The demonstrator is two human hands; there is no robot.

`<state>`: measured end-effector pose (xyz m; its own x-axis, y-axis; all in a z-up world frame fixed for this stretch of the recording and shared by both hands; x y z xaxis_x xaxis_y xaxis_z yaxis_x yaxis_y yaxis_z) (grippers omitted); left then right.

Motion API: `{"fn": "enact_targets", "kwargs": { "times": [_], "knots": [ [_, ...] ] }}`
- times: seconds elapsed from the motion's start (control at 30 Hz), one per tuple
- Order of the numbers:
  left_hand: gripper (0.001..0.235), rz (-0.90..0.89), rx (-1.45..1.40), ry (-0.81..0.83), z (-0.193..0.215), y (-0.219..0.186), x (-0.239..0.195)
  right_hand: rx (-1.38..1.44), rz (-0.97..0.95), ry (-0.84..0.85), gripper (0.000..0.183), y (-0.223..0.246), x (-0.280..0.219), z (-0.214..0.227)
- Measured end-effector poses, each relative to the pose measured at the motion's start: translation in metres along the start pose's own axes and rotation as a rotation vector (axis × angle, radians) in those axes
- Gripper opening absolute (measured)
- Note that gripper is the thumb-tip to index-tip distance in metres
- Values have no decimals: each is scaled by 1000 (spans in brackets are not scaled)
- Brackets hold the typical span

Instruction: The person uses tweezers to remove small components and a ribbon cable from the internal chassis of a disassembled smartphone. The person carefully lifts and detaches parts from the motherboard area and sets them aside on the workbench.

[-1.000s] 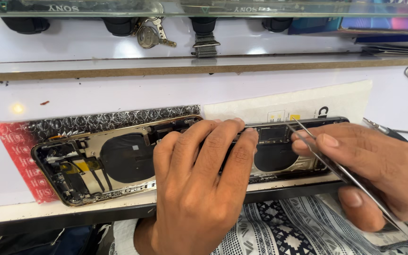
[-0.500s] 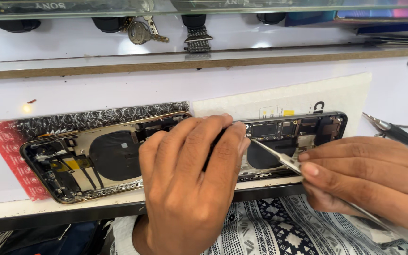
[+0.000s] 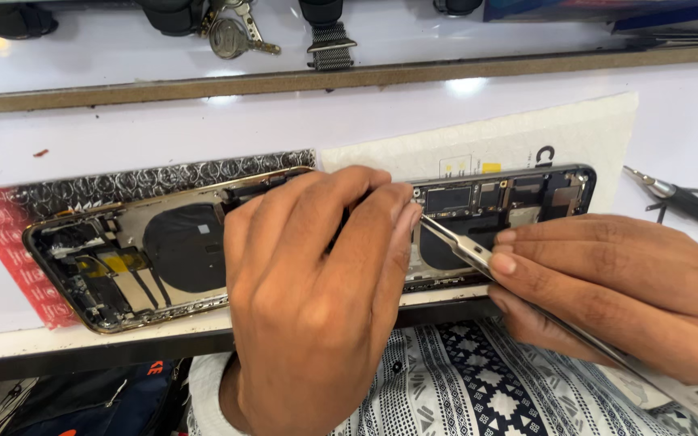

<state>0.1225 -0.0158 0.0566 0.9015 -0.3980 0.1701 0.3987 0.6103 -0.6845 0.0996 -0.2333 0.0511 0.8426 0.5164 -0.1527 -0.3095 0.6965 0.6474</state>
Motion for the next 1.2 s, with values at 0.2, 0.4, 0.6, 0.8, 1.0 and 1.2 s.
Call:
{"fn": "enact_targets", "kwargs": {
  "times": [0.2,0.4,0.6,0.8,1.0,1.2],
  "knots": [
    [12,-34,-18,-21,2,1,-4,-47,37,-16,35,11,0,-3],
    [11,-80,-34,-38,3,4,-9,-187,53,17,30,20,0,-2],
    [10,-113,-39,-54,2,7,-14,-161,-211,148,36,27,3,5],
    [12,-126,-52,-82,3,9,-17,-104,-279,53,34,37,-7,7],
    [12,-145,-38,-83,1,11,-21,-41,-112,-164,31,32,-22,-12],
    [11,-161,-45,-76,2,11,-20,-6,-193,-294,27,47,-30,-44]
  ]
}}
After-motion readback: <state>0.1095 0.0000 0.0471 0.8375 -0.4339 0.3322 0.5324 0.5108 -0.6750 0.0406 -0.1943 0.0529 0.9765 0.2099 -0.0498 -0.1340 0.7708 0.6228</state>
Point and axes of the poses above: each hand's wrist, its own x-axis towards the middle knuckle, its own z-axis out of the back of the hand, y = z × x, the point moved 2 cm from there along x, towards the middle knuckle, and after that the axes turned 14 degrees about -z, right-handed, at the moved point
